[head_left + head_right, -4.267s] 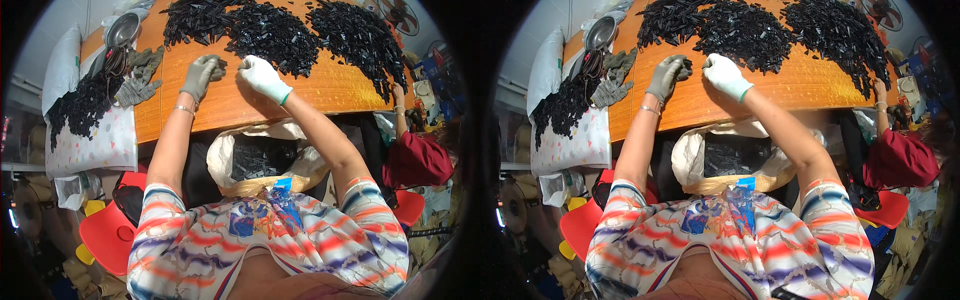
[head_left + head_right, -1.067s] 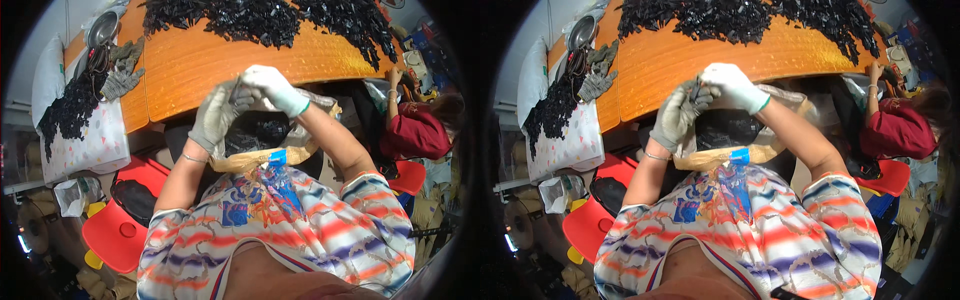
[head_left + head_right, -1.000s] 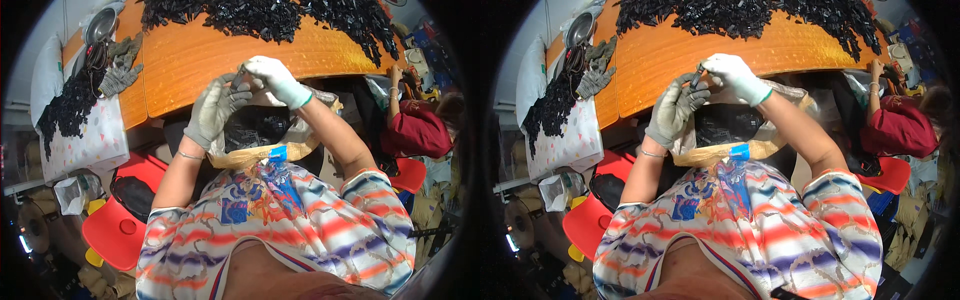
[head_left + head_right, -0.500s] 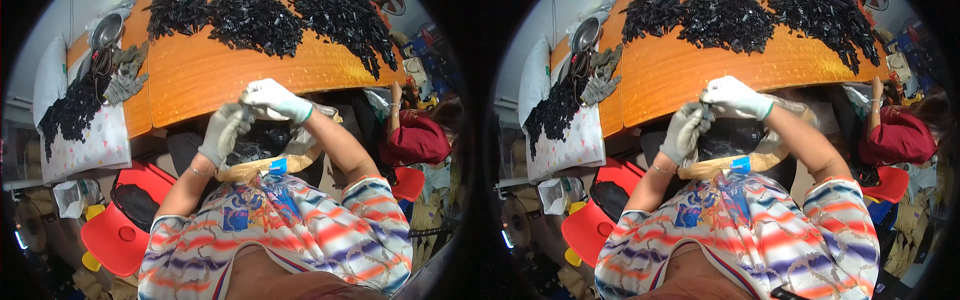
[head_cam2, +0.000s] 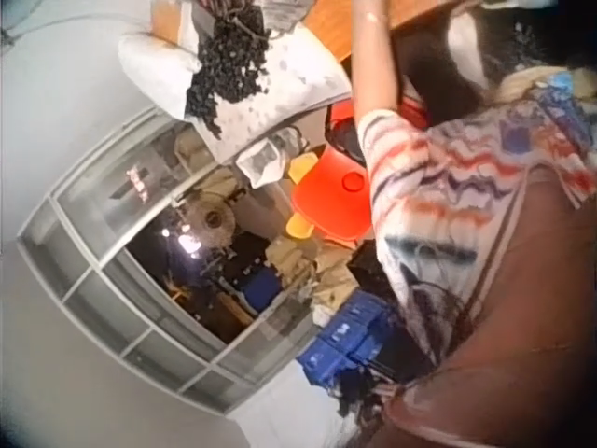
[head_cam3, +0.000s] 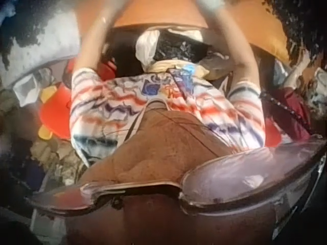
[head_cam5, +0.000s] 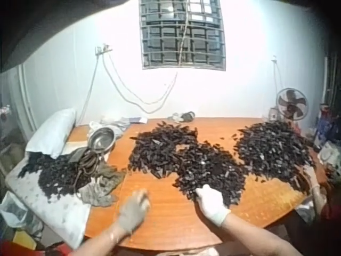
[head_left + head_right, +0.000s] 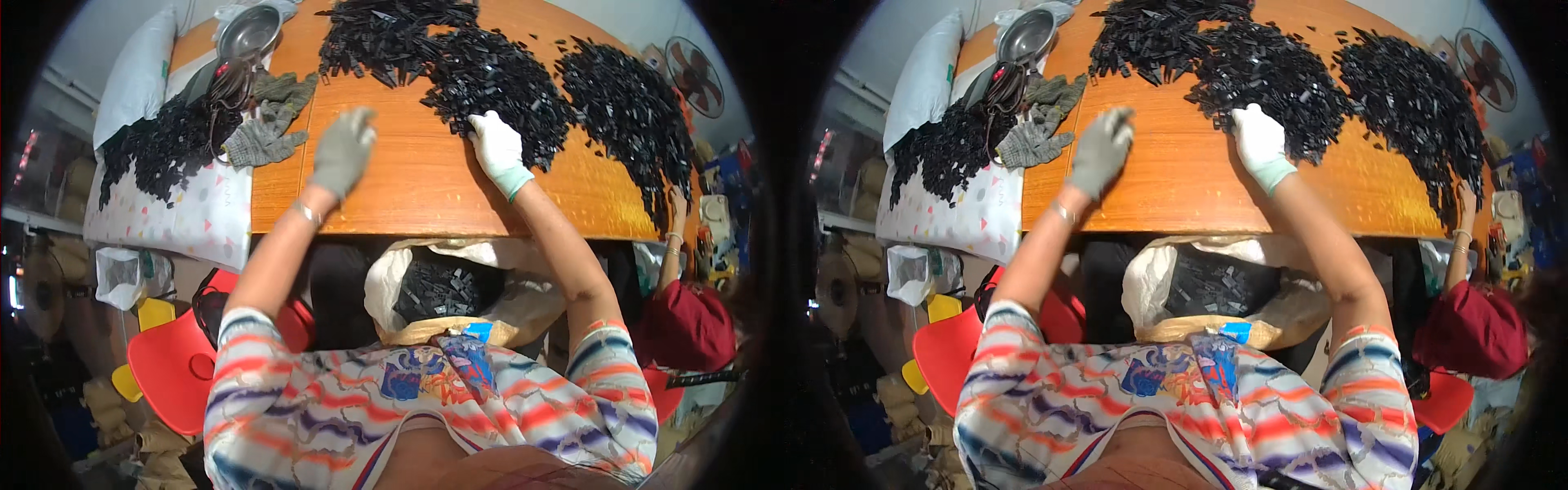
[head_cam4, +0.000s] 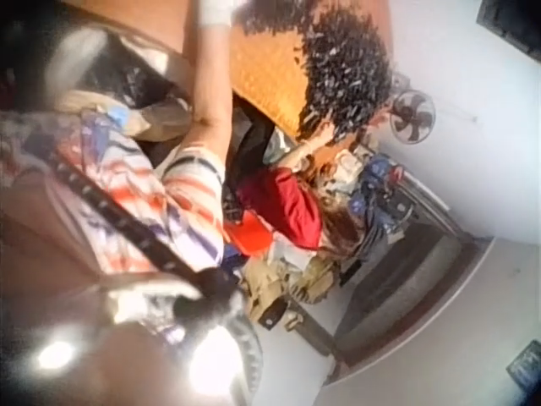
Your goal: Sorting and inspecting small black plastic components on a workbench.
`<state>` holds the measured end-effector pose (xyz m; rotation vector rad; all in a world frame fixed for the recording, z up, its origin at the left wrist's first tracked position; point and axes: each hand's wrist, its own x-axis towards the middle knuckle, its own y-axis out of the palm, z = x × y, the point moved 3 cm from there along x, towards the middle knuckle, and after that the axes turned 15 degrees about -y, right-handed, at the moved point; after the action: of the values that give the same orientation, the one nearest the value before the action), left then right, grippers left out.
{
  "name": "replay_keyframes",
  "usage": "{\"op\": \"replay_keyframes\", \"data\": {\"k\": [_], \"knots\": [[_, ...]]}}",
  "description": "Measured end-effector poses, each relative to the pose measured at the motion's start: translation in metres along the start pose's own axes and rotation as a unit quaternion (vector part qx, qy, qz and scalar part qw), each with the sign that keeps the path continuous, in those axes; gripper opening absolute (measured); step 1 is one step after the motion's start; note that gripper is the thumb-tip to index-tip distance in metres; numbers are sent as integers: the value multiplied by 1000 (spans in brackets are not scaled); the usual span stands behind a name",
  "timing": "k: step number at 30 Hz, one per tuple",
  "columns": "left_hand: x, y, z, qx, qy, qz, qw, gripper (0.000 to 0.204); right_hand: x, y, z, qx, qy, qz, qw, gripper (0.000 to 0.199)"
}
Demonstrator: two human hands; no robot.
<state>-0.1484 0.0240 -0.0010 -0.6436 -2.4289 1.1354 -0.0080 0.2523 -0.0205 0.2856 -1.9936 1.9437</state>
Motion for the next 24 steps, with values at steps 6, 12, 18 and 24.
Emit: {"op": "replay_keyframes", "data": {"k": [6, 12, 18, 24], "knots": [[142, 3, 55, 111, -52, -167, 978, 41, 27, 13, 10, 42, -54, -37, 997, 19], [202, 20, 56, 124, -140, -124, 974, 58, 29, 11, 23, 55, -87, -84, 991, 20], [192, 49, 47, 170, -83, -114, 975, 57, 17, 1, 29, 76, -88, -89, 989, 21], [140, 55, 35, 173, 19, -131, 976, 52, 13, 2, 28, 83, -115, -84, 986, 18]]}}
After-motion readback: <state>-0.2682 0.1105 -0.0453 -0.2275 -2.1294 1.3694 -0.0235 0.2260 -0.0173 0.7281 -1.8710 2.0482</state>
